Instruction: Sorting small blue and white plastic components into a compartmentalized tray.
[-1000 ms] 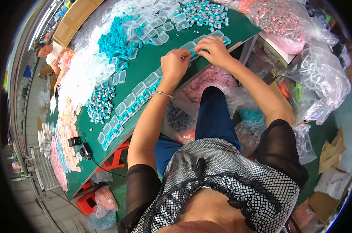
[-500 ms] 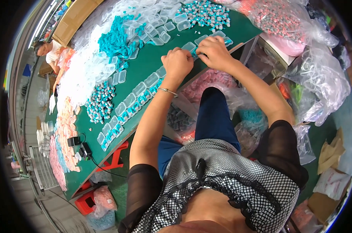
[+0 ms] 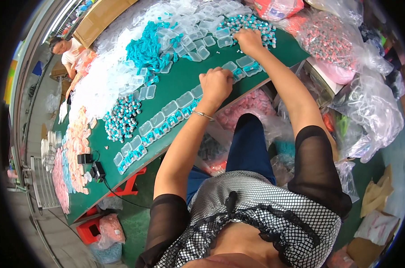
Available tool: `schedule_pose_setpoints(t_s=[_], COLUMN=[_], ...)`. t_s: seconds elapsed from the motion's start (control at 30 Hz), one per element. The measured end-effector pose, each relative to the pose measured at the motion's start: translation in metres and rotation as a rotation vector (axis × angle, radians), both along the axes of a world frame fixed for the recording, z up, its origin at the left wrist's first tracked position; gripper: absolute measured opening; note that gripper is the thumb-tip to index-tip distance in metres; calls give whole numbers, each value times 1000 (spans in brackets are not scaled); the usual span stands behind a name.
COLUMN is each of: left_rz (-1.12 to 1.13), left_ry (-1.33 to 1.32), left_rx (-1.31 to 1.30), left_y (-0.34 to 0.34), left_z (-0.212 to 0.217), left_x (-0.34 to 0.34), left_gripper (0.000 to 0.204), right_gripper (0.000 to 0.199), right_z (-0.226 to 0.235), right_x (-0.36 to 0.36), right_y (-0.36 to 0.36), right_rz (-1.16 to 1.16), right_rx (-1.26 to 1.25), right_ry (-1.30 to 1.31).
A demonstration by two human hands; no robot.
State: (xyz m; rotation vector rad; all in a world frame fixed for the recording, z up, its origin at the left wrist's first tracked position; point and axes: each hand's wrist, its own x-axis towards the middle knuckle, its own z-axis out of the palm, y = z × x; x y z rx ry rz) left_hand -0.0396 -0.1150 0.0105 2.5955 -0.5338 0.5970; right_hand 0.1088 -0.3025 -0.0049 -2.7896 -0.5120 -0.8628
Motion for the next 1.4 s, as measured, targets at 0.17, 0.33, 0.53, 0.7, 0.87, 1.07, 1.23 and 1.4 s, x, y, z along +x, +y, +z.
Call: schedule_pose_setpoints(t_s=[0.17,0.33,0.53,0.7,0.87,1.07,1.23,1.4], left_rz=[0,-80,390,508,499,175,-110,-203], left_ry=[50,9,-64,-81,133,171,206,63], left_rx=[-58,-192,129,420,503,-304,-543,-427], left_y=[22,70,213,283,287,213,71,-15], left_z=[7,22,24,10,-3,19,31,11], left_x=[-14,-25,-34,-39,-26,-23,-13,6], left_gripper=[10,13,18,14,11,11,11,9], right_gripper=[20,22,19,15,16,17,12,13], right_z=[-1,5,10,7,11,32,37,25], right_x=[9,13,9,13,2,-51,-110,-121], right_y=[24,8,14,5,-10,-20,-40,-53], right_rz=[-123,-127,-34,-18,-17,401,433,477], right_rx=[-206,-297,-283,-264,-53,564,600,331], right_ry=[43,18,71,15,29,401,485,244])
